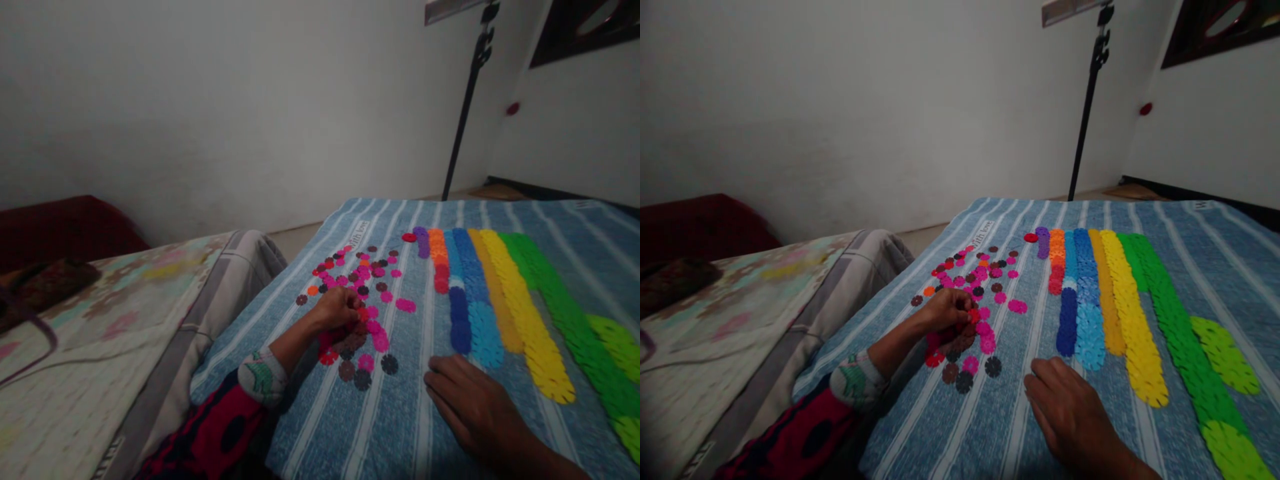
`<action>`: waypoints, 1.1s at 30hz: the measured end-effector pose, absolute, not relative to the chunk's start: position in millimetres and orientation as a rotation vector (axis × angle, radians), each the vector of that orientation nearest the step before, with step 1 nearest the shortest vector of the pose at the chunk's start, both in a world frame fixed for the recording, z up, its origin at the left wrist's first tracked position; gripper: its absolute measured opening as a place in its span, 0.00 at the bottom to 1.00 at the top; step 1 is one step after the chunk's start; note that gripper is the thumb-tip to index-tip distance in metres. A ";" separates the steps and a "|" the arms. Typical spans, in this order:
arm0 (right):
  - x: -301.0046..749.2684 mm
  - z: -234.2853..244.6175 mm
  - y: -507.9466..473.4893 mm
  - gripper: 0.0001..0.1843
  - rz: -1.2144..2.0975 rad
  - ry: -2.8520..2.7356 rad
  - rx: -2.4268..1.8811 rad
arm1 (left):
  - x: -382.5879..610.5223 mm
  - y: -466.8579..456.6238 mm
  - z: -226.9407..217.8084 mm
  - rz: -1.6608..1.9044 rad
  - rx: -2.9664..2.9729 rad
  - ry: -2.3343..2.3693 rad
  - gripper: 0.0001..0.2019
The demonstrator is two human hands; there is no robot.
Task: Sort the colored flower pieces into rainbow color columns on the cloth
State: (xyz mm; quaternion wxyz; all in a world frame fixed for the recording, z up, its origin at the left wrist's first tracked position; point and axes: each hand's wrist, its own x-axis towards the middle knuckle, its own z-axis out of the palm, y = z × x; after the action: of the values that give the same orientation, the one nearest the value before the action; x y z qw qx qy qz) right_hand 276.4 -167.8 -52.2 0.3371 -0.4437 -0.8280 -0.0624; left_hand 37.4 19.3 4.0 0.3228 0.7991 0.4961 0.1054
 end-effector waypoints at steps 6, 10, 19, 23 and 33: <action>271.2 -50.2 -165.4 0.12 -0.093 -2.135 -1.204 | 37.8 23.7 12.4 0.388 1.829 1.188 0.10; 268.9 -49.6 -164.5 0.11 -0.066 -2.135 -1.234 | 58.6 29.1 21.5 0.433 1.803 1.126 0.08; 267.8 -56.3 -163.2 0.09 -0.025 -2.144 -1.241 | 171.9 46.5 -1.6 0.475 1.884 1.017 0.06; 266.7 -55.7 -162.3 0.09 -0.049 -2.137 -1.235 | 199.2 50.1 -8.0 0.478 1.889 1.126 0.05; 266.9 -49.9 -161.8 0.09 -0.073 -2.130 -1.232 | 213.9 53.1 -12.6 0.419 2.026 1.184 0.05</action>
State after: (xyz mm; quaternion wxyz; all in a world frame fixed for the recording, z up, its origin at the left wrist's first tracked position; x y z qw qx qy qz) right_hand 266.9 -161.8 -49.9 0.3333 -0.4719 -0.8158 -0.0278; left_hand 213.9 53.1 -12.6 0.3699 0.7896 0.4616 0.1632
